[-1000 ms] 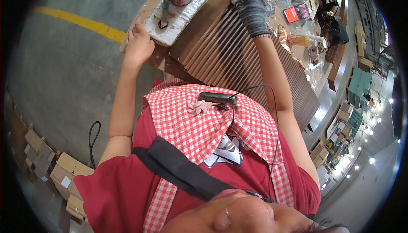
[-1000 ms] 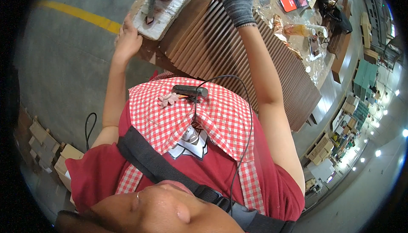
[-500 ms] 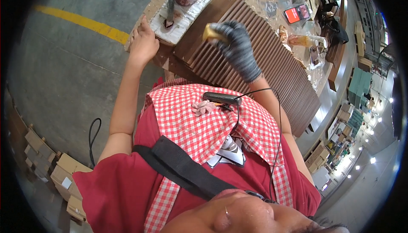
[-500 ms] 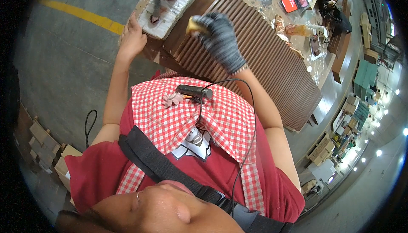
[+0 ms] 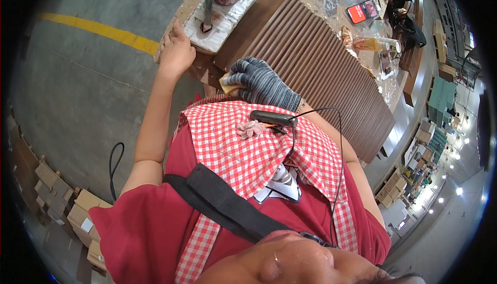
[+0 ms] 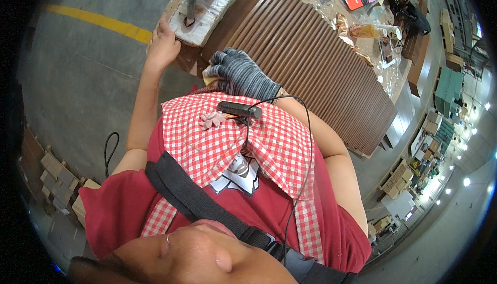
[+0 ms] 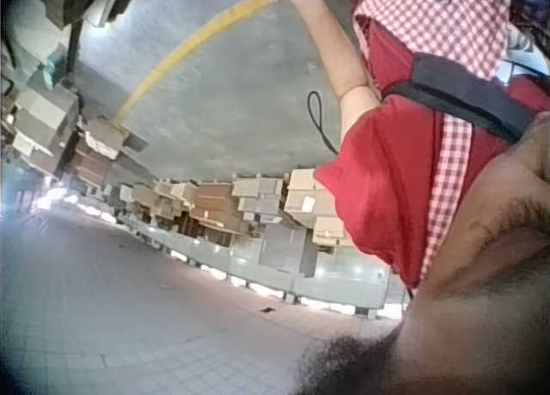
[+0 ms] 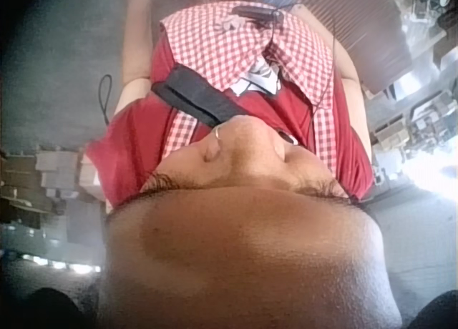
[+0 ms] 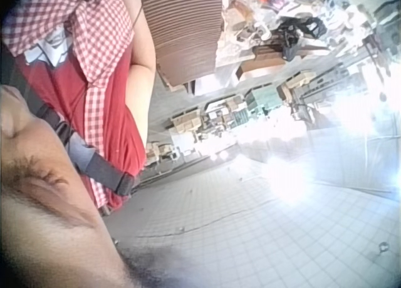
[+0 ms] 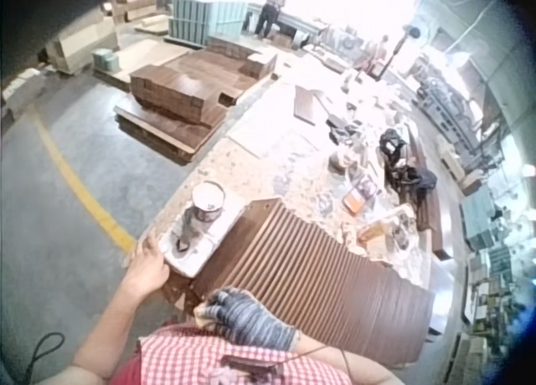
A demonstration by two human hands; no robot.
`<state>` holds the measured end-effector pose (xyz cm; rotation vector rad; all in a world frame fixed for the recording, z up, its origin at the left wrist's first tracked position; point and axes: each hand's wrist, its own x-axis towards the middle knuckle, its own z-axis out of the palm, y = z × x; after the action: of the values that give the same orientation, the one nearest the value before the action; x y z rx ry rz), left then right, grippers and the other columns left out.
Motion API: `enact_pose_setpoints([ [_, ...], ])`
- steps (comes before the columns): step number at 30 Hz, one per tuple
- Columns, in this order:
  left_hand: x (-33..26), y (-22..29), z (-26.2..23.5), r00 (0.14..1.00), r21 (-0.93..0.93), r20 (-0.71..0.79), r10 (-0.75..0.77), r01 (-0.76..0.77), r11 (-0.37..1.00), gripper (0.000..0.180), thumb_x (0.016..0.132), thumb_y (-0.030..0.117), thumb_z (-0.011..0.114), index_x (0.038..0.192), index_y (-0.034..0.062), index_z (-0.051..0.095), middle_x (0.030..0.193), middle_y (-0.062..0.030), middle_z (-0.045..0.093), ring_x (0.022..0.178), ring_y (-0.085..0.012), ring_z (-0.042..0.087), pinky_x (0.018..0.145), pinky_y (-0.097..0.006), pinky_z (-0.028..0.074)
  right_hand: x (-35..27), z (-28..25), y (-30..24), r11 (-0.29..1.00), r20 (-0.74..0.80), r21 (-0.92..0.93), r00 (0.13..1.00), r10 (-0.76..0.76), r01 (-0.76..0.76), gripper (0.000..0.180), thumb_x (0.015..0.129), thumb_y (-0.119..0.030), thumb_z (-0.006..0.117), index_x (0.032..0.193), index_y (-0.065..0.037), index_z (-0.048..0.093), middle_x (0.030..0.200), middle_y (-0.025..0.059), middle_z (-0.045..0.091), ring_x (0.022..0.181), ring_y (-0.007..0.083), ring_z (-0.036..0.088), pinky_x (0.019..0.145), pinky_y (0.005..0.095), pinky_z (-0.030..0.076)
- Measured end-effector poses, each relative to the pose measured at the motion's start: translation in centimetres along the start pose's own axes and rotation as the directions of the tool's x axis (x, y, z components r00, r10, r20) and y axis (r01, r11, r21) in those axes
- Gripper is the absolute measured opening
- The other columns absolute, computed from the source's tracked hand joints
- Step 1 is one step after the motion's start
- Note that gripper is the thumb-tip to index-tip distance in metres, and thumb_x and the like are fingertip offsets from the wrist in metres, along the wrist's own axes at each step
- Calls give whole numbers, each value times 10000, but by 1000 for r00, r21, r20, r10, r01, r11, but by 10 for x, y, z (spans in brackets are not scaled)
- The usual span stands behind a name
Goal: The person is using a sponge pad to apply a finishing liquid or stain to vertical wooden slats on a workbench.
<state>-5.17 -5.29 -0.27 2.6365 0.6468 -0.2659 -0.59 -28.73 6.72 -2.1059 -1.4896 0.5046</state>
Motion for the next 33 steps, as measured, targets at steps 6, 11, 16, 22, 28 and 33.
enact_pose_setpoints([
  [6,-2,-2,-1,1000,-13,-8,3,-3,1000,798,816,119,542,1463,-31,101,1433,-288,361,1335,-435,337,1095,-497,297,5,-1,1,993,-41,-95,997,62,-66,337,743,-165,743,1077,-137,710,1056,98,653,1022,290,600,902,375,483],
  [11,-7,-2,-6,999,-60,11,30,-29,998,805,852,148,539,1462,-43,50,1360,-322,420,1318,-473,330,1090,-544,281,-1,-26,39,906,-321,-18,861,396,-423,263,754,-176,771,1001,-101,722,946,115,669,858,267,628,807,367,518],
  [16,-9,-6,-1,998,-48,-56,13,-15,999,796,807,97,547,1462,-23,111,1442,-276,353,1342,-419,336,1107,-489,277,-5,-45,20,925,-234,283,916,325,-255,253,754,-174,778,989,-100,721,923,112,665,862,254,627,794,362,530],
  [22,-10,-2,-7,999,-44,-42,3,-4,999,792,807,93,546,1465,-2,115,1437,-270,362,1325,-421,356,1098,-505,280,-9,-17,9,997,7,-64,999,-46,46,236,748,-126,759,983,-144,739,1005,76,662,1031,249,602,922,347,492],
  [28,-17,-7,-11,1000,-65,14,-14,15,998,794,845,116,507,1471,-22,37,1331,-327,448,1328,-479,312,1088,-560,276,2,-59,9,278,235,774,665,709,-569,214,769,-107,734,982,-95,727,963,96,677,898,268,643,836,376,530],
  [33,-15,-8,-9,999,-57,-30,21,-22,998,798,838,105,508,1470,-24,37,1326,-336,448,1322,-476,321,1089,-554,266,-22,-16,4,998,77,63,997,9,-14,243,777,-169,723,1019,-177,735,1015,63,666,1048,253,604,926,327,478],
])
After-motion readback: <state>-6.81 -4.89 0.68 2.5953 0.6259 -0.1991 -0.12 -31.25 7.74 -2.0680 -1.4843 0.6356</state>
